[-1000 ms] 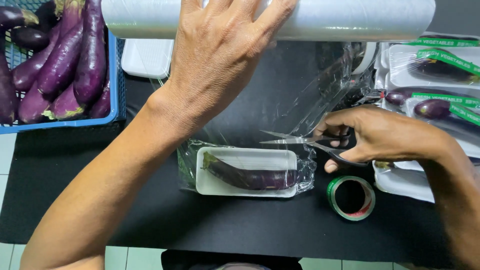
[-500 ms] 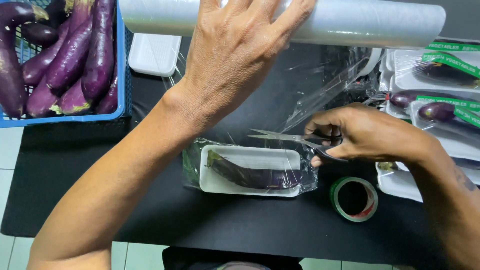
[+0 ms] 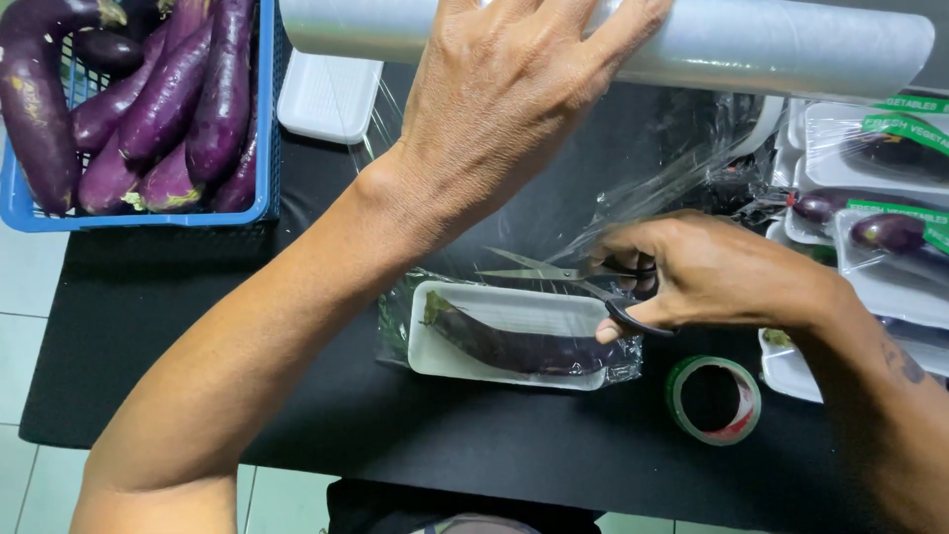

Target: The person places an eggplant onto a styrofoam tray, pulls plastic wrap over it, and uses scissors and tape to secure the packaging.

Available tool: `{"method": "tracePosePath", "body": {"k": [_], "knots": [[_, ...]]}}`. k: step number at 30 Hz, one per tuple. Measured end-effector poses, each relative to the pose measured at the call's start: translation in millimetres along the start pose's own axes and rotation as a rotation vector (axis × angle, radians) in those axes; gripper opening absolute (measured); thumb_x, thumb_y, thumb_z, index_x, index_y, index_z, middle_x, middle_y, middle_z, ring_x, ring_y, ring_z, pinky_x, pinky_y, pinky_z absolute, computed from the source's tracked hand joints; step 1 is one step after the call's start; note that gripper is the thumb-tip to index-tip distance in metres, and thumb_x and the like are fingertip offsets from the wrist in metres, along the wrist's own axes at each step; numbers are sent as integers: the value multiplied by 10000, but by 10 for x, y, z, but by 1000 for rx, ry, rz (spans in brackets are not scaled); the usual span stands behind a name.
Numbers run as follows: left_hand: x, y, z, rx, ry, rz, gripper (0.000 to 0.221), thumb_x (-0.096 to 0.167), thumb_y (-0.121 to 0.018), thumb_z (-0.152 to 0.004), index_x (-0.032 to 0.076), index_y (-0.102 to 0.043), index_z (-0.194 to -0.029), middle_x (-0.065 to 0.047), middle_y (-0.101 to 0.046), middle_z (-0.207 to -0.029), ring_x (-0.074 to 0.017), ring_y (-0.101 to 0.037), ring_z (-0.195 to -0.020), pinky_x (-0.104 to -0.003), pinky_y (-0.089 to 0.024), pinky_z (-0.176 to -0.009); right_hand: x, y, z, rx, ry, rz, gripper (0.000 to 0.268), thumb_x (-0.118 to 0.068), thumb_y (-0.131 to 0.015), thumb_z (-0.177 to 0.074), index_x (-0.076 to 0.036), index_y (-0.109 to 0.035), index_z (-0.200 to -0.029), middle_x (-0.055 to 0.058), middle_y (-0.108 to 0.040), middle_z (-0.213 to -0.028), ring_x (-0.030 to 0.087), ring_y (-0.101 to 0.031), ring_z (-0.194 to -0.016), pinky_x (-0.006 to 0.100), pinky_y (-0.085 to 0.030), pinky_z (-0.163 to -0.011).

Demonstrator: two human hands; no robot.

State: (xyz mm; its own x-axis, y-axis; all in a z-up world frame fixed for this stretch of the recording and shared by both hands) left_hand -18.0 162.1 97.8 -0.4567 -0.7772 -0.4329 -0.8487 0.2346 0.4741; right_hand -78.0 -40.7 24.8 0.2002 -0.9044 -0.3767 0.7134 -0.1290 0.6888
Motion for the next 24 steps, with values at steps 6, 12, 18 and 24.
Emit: {"method": "tracePosePath", "body": {"k": [6,12,18,24], "knots": [[25,-24,-10,9,22,65,431,124,-750,-935,308,-576,-1284,95,-636,-976,-107,-637,-821,-282,-472,-673,-170,31,-27,1,55,1,862,-643,-814,-654,-191,-621,-1362,46,-705,-1370,234,-720,-1220,411,-619,-983],[65,-59,-9,37,31,58,474,93,-735,-920,300,-549,-1303,117,-632,-967,-97,-612,-789,-281,-445,-643,-230,-20,-139,34,62,13,840,-650,-853,-642,-135,-666,-1279,49,-752,-1287,244,-754,-1140,383,-630,-932],[95,-63,-33,49,42,38,407,112,-715,-929,303,-545,-1247,114,-584,-921,-99,-568,-742,-285,-424,-618,-366,-23,-151,49,99,16,843,-706,-779,-664,-162,-651,-1295,44,-725,-1309,230,-731,-1145,385,-628,-921],[116,-85,-30,12,46,58,363,169,-710,-986,280,-519,-1274,80,-616,-1027,-118,-601,-800,-302,-459,-651,-546,39,-189,95,151,56,731,-670,-784,-694,-228,-689,-1268,7,-802,-1131,233,-774,-917,375,-607,-721]]}}
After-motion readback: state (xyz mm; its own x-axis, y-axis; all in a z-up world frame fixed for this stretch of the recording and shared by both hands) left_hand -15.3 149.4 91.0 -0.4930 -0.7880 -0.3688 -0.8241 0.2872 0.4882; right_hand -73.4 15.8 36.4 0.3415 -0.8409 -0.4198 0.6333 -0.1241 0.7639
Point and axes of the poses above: each hand's wrist, its own z-axis away from the middle knuckle, its own y-axis out of the back of the hand, x = y × z, the point moved 3 cm from there along -z, towards the middle knuckle
